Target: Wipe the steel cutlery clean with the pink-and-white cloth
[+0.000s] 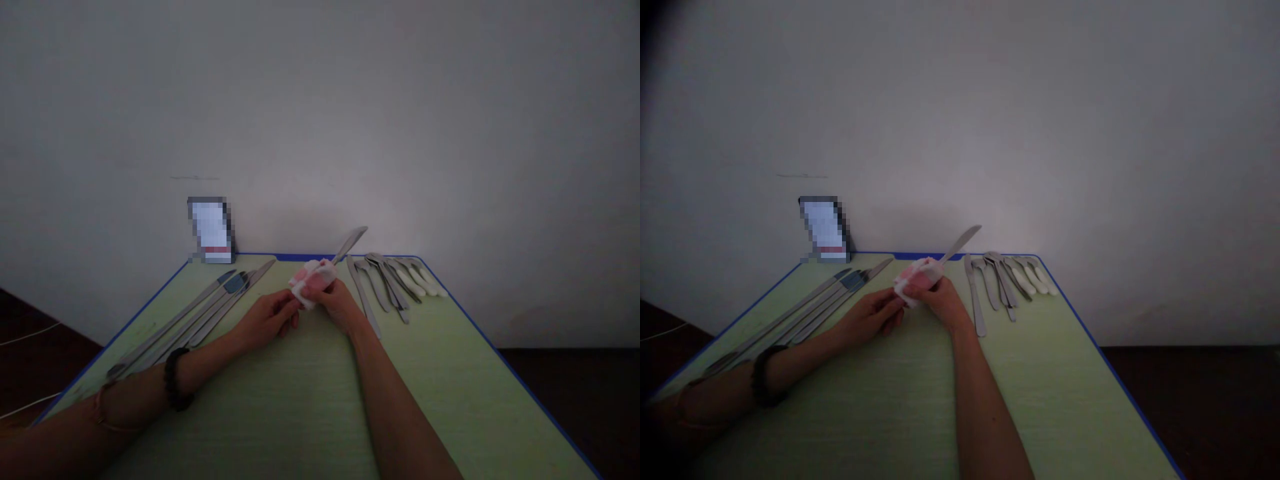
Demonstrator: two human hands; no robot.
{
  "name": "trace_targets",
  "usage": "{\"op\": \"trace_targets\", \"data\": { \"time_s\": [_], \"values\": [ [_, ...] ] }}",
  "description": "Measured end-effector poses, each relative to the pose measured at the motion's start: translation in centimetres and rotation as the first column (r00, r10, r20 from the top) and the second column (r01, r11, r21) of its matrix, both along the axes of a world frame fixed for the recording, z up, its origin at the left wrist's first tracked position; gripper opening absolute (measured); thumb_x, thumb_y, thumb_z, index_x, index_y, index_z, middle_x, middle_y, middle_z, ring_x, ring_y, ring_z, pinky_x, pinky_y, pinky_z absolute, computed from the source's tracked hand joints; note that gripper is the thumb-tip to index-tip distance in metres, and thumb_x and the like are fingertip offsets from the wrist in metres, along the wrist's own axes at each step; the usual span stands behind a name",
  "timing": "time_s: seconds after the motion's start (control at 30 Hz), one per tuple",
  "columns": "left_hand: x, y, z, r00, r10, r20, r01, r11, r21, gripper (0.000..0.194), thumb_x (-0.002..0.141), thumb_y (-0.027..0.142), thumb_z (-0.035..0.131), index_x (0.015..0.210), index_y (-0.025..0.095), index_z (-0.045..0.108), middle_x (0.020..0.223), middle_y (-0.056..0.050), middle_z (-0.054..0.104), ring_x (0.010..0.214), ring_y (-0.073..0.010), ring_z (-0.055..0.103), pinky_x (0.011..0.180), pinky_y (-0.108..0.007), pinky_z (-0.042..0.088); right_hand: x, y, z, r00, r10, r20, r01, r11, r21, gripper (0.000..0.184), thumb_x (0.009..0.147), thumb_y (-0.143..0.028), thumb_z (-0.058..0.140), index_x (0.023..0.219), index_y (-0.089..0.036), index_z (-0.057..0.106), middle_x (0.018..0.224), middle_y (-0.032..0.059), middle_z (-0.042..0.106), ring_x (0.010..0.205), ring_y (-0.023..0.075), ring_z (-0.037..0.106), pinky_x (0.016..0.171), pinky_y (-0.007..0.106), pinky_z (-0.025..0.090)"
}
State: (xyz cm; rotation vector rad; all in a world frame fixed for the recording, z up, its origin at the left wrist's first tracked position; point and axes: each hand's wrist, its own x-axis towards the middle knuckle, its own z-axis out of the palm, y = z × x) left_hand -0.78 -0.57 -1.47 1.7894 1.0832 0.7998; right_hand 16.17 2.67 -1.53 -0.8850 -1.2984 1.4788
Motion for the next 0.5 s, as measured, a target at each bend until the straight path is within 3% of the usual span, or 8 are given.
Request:
{"op": "trace_targets", "data": {
  "time_s": [0.17,0.5],
  "values": [
    [0.03,-0.08,0.12,0.999,-0.002,-0.042,0.001,1.0,-0.013,0.033,0.086,0.045,0.045,0.074,0.016,0.052,0.059,0.003,0.057,0.044,-0.0078,0.048,0.045,-0.019,0.038,-0.18,-0.04,-0.12,0.996,-0.075,0.054,0.074,0.997,0.024,0.024,0.06,-0.035,0.076,0.075,-0.017,0.071,0.075,0.0017,0.068,0.067,0.0145,0.057,0.068,0.027,0.043],
    [0.12,0.0,0.15,0.992,0.034,-0.121,-0.033,0.999,0.009,0.037,0.088,0.046,0.039,0.067,0.017,0.05,0.051,0.004,0.052,0.043,-0.0091,0.045,0.045,-0.019,0.035,-0.49,-0.09,-0.06,1.0,-0.016,0.013,0.015,1.0,0.014,0.025,0.065,-0.039,0.072,0.073,-0.016,0.07,0.07,-0.0005,0.064,0.065,0.0121,0.051,0.065,0.024,0.039]
  ]
}}
